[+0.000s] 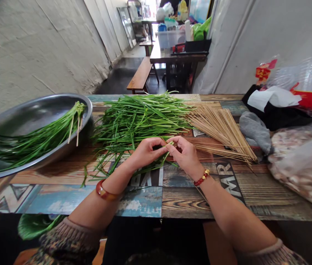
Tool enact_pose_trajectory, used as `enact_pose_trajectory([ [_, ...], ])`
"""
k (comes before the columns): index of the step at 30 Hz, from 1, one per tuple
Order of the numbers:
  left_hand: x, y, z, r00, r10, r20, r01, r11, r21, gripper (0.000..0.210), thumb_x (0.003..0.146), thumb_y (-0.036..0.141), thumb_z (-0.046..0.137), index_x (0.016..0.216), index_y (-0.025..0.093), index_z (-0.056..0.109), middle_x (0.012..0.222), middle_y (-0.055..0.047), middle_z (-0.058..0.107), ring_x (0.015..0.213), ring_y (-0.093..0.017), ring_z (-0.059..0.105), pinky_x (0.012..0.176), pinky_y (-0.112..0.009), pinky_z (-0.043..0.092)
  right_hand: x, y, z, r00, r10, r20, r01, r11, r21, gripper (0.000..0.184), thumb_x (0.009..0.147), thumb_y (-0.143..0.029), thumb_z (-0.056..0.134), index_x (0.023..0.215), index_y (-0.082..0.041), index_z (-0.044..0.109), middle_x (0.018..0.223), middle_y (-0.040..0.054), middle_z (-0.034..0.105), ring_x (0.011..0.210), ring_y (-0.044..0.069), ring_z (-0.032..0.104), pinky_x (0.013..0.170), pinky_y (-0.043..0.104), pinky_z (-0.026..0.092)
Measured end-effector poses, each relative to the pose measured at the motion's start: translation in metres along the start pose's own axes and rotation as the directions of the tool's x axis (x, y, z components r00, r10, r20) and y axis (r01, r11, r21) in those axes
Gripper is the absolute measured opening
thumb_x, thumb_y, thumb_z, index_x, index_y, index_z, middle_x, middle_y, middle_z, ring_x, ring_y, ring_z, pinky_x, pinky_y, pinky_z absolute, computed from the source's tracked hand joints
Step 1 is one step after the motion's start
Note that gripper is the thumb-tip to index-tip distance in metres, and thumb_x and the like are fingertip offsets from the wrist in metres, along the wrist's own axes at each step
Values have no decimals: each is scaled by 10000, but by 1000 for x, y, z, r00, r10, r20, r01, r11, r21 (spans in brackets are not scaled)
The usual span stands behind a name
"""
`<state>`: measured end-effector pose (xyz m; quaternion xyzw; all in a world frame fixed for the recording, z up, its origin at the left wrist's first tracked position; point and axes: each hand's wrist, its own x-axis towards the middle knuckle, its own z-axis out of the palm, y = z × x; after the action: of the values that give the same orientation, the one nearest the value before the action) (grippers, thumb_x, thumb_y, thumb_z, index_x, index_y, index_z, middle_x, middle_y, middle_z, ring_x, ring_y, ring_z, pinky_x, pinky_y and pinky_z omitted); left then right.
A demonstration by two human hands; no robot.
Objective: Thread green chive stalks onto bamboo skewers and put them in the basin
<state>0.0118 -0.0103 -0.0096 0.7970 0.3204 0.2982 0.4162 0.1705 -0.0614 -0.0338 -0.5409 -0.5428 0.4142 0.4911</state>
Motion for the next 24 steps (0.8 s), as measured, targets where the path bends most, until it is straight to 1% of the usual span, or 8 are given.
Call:
enact_pose_trajectory([
  [2,0,-1,-2,999,-6,50,7,1000,-20,209,831,280,577,793,124,710,779,-38,709,716,-133,608,671,-225,448,0,0,-2,1000,-9,-12,9,998,-62,245,843,-401,578,924,-171,605,603,-29,552,473,93,508,416,199,393],
  [4,1,-3,-8,999,-35,18,35,999,-31,214,839,275,567,869,132,724,850,-50,731,773,-151,639,719,-241,475,0,-2,-5,1000,-16,5,17,992,-126,224,844,-387,573,863,-166,609,571,-34,540,439,85,485,407,202,373],
  [8,4,-13,-18,972,-35,-231,45,998,40,231,862,262,542,938,137,721,913,-76,726,846,-169,647,791,-279,491,-2,-8,-12,992,14,129,10,983,-184,169,840,-332,566,814,-168,595,545,-32,559,435,96,515,424,210,390],
  [10,5,-19,-19,961,7,-277,33,990,138,200,858,220,545,913,144,722,892,-74,715,837,-165,639,789,-284,486,-3,-11,-16,983,12,181,27,977,-209,149,842,-314,559,806,-172,591,559,-22,586,464,108,555,448,216,410],
  [12,5,-22,-17,970,45,-239,11,974,227,181,850,183,550,894,150,722,872,-69,703,822,-161,632,773,-281,481,-4,-13,-19,975,-7,224,61,970,-236,145,845,-311,558,804,-177,594,574,-17,601,488,114,573,464,219,421],
  [14,5,-24,-14,985,75,-158,-29,960,280,179,844,159,552,896,156,723,876,-67,696,823,-159,629,765,-277,479,-5,-15,-22,962,-27,271,95,965,-244,142,847,-310,558,813,-179,598,590,-14,608,493,111,567,468,220,422],
  [20,6,-25,-8,991,113,69,-130,930,344,174,811,141,596,915,169,732,895,-68,684,864,-172,618,799,-284,471,-8,-21,-24,942,-61,330,146,960,-240,125,839,-296,573,830,-176,608,624,-11,617,503,101,550,482,221,420],
  [24,4,-26,-5,989,92,115,-136,867,478,180,796,158,607,930,154,726,886,-81,639,862,-190,592,774,-289,461,-7,-18,-20,943,-64,326,154,954,-258,122,845,-291,566,828,-180,612,614,-15,613,514,106,551,493,224,423],
])
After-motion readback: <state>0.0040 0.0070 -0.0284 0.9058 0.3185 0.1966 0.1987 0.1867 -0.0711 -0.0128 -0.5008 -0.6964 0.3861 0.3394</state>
